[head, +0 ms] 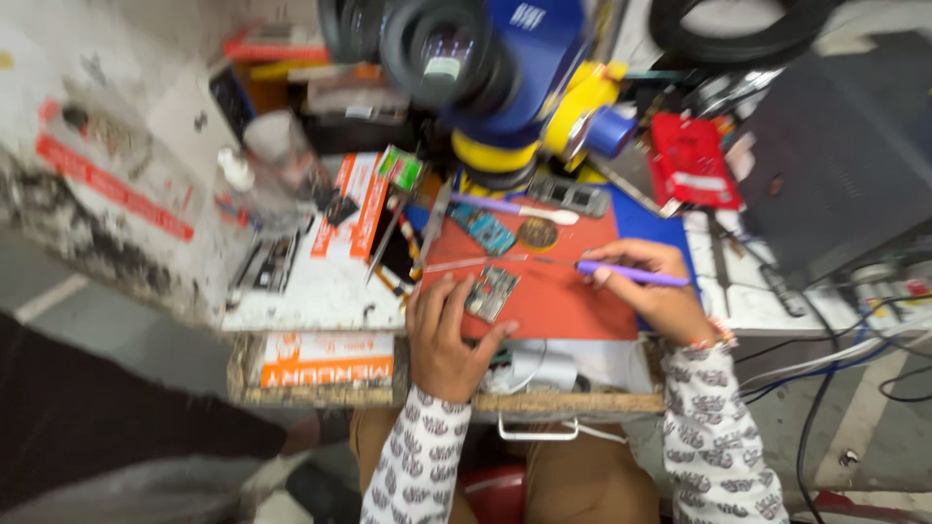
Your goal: The person solders a small component on a mobile phone circuit board using a soldering iron and flux on a workbench.
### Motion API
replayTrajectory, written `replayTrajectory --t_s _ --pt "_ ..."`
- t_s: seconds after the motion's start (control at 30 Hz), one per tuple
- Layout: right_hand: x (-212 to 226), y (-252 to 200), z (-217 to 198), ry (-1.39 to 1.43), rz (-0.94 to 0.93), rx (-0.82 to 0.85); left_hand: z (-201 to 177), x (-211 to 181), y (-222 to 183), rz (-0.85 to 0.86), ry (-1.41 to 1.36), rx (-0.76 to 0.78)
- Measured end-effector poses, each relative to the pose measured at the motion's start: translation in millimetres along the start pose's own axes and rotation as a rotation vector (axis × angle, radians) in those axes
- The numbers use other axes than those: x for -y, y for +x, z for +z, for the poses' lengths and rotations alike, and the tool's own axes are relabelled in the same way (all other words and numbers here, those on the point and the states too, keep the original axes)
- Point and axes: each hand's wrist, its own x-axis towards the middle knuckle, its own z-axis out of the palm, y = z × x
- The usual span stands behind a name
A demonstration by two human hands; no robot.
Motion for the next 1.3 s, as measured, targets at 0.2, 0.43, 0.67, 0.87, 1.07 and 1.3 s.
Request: replayTrajectory --t_s 0.2,0.43,0.67,0.87,1.07,1.3 --pt "9 2 3 0.024 0.087 -0.009 -2 -6 7 0.022 0.008 0.073" --pt "22 2 12 -0.168 0.01 -0.073 -2 -3 8 0.036 0.006 0.107" --pt "32 -19 41 -0.281 -0.105 -0.339 4 7 4 0.02 -0.046 0.052" --pt "46 -19 49 -0.39 -0.213 -0.345 14 15 3 0.039 -0.067 0.007" --pt "51 -17 52 -0.385 -0.154 -0.407 19 24 0 0.01 -0.102 0.026" --pt "49 -19 55 -0.459 -0.261 -0.408 13 14 0 -0.029 -0.091 0.034"
